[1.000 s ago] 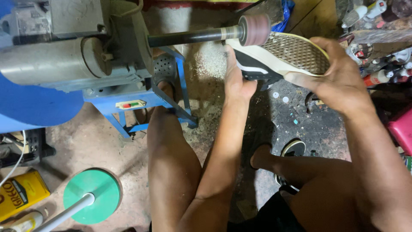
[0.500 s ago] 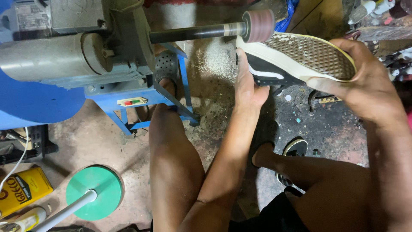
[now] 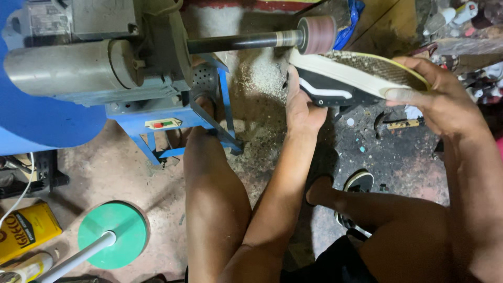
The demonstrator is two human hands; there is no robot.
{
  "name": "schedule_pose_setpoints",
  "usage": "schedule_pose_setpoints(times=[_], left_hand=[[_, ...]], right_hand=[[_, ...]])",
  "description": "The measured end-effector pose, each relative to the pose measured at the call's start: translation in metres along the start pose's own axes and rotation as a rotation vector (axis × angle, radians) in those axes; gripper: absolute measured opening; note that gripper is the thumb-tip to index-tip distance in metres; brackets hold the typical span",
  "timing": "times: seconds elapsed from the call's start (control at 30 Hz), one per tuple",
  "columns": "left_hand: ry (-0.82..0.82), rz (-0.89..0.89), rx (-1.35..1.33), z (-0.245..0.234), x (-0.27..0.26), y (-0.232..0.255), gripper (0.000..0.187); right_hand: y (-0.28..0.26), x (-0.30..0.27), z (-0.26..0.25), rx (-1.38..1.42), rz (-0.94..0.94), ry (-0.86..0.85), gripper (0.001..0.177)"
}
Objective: The person holds a black and white sneaker and presses the sole against a rotating grinding wheel to smooth or shape the bottom. The person repeatedly repositions the shoe to grind different areas of the sole.
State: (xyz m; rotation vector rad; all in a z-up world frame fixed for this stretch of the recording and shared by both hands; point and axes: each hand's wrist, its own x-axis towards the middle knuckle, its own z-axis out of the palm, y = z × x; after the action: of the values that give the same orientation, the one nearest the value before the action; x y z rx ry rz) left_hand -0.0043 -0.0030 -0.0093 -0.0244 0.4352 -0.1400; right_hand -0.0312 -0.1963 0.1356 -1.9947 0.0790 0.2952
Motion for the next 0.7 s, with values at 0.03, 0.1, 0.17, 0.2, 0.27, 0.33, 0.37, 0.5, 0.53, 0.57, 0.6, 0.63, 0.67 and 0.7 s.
schedule_pose_setpoints(times=[0.03, 0.1, 0.17, 0.2, 0.27, 0.33, 0.37, 0.5, 0.53, 0.57, 0.6, 0.63, 0.67, 0.7], left_hand=[[-0.033, 0.018, 0.002, 0.000, 0.001, 0.000, 0.057], [-0.043, 0.032, 0.013, 0.003, 0.002, 0.001, 0.056], [0.006, 0.023, 0.030, 0.006, 0.001, 0.003, 0.056], [0.000, 0.026, 0.038, 0.007, 0.001, 0.004, 0.057], [-0.012, 0.033, 0.053, 0.007, -0.001, 0.005, 0.057], [-0.038, 0.040, 0.044, 0.007, -0.001, 0.005, 0.057], [-0.050, 0.043, 0.039, 0.007, -0.001, 0.004, 0.057], [-0.062, 0.036, 0.035, 0.005, -0.004, 0.001, 0.058], [-0.063, 0.034, 0.035, 0.005, -0.004, 0.000, 0.058], [-0.063, 0.031, 0.036, 0.005, -0.005, -0.001, 0.059], [-0.046, 0.024, 0.030, 0.005, -0.006, -0.002, 0.058], [-0.028, 0.016, 0.025, 0.005, -0.006, -0.003, 0.057], [-0.010, 0.005, 0.020, 0.005, -0.006, -0.004, 0.057], [-0.024, 0.009, 0.023, 0.003, -0.006, -0.005, 0.057]], right_hand=[[0.001, 0.000, 0.000, 0.006, 0.006, 0.004, 0.069], [0.001, 0.003, 0.000, 0.017, 0.009, 0.015, 0.069], [-0.001, 0.005, 0.000, -0.025, -0.007, 0.024, 0.070], [0.000, 0.005, -0.001, -0.046, -0.011, 0.025, 0.070], [0.001, 0.005, -0.001, -0.044, -0.022, 0.020, 0.073], [0.003, 0.006, -0.002, -0.025, -0.031, 0.013, 0.074], [0.004, 0.006, -0.003, -0.007, -0.033, 0.008, 0.073], [0.007, 0.005, -0.008, -0.003, -0.044, -0.011, 0.072], [0.008, 0.004, -0.009, -0.033, -0.052, -0.005, 0.071], [0.008, 0.002, -0.011, -0.062, -0.061, 0.000, 0.071], [0.009, 0.002, -0.012, -0.092, -0.070, 0.005, 0.071], [0.009, 0.002, -0.014, -0.055, -0.098, -0.035, 0.072], [0.008, 0.002, -0.017, -0.017, -0.124, -0.072, 0.072], [0.009, 0.002, -0.018, 0.021, -0.150, -0.109, 0.073]])
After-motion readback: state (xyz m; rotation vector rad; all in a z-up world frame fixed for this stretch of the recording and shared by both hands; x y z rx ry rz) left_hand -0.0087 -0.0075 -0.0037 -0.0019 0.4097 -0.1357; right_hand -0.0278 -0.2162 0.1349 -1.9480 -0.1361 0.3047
